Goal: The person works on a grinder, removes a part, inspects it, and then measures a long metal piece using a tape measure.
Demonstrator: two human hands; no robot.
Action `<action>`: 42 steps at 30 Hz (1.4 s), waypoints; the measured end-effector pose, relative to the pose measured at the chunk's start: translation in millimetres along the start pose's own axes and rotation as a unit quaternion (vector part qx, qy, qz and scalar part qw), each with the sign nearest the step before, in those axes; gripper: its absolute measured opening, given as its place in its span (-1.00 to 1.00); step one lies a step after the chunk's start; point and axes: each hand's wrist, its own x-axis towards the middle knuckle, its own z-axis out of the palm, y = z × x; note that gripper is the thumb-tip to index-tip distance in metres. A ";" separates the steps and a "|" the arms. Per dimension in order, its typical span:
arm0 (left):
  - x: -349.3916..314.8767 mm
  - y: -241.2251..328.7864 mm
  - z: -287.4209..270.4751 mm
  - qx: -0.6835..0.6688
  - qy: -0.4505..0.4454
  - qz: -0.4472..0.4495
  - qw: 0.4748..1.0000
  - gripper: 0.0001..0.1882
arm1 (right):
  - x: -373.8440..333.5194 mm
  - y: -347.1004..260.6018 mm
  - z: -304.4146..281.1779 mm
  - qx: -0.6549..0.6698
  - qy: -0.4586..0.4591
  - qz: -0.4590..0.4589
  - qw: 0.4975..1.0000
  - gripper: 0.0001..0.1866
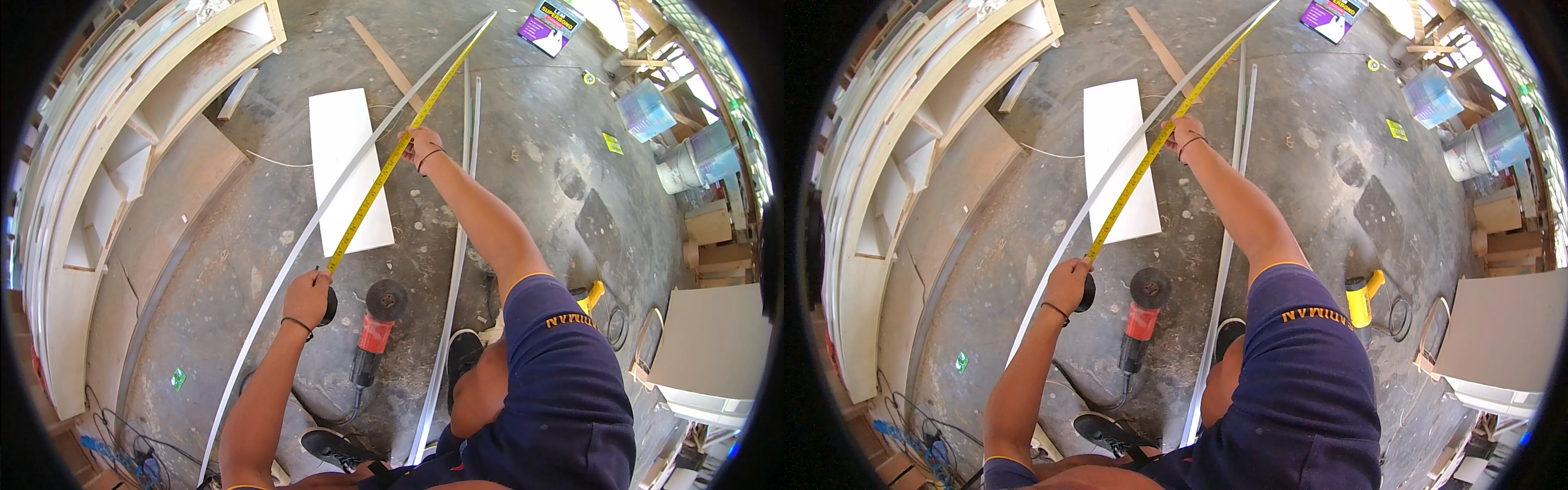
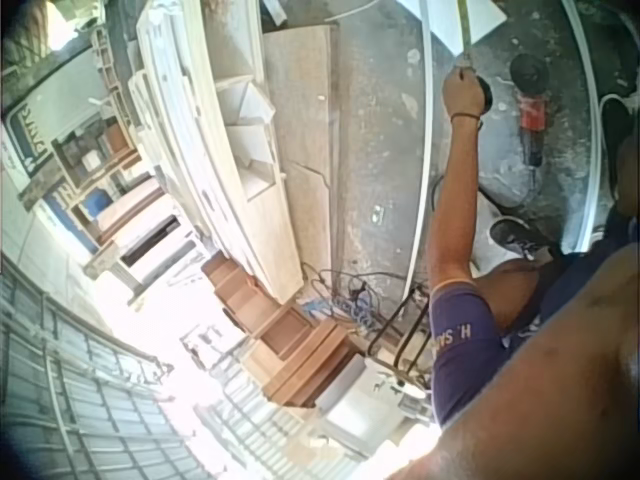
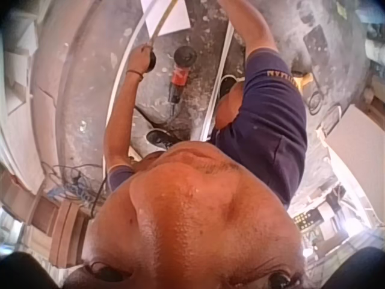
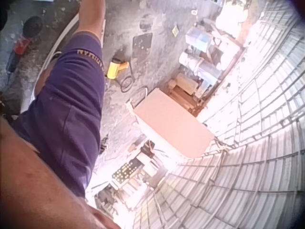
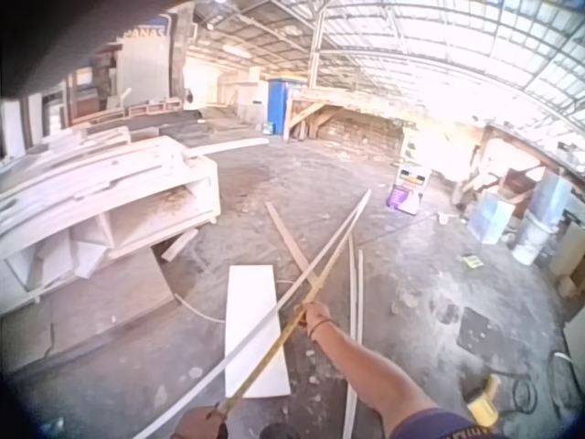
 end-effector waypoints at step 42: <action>77.2 -134.3 -7.7 0.095 0.002 -0.200 0.975 -0.66 | -37.5 151.8 90.6 -0.534 -0.267 -0.541 0.592 -0.85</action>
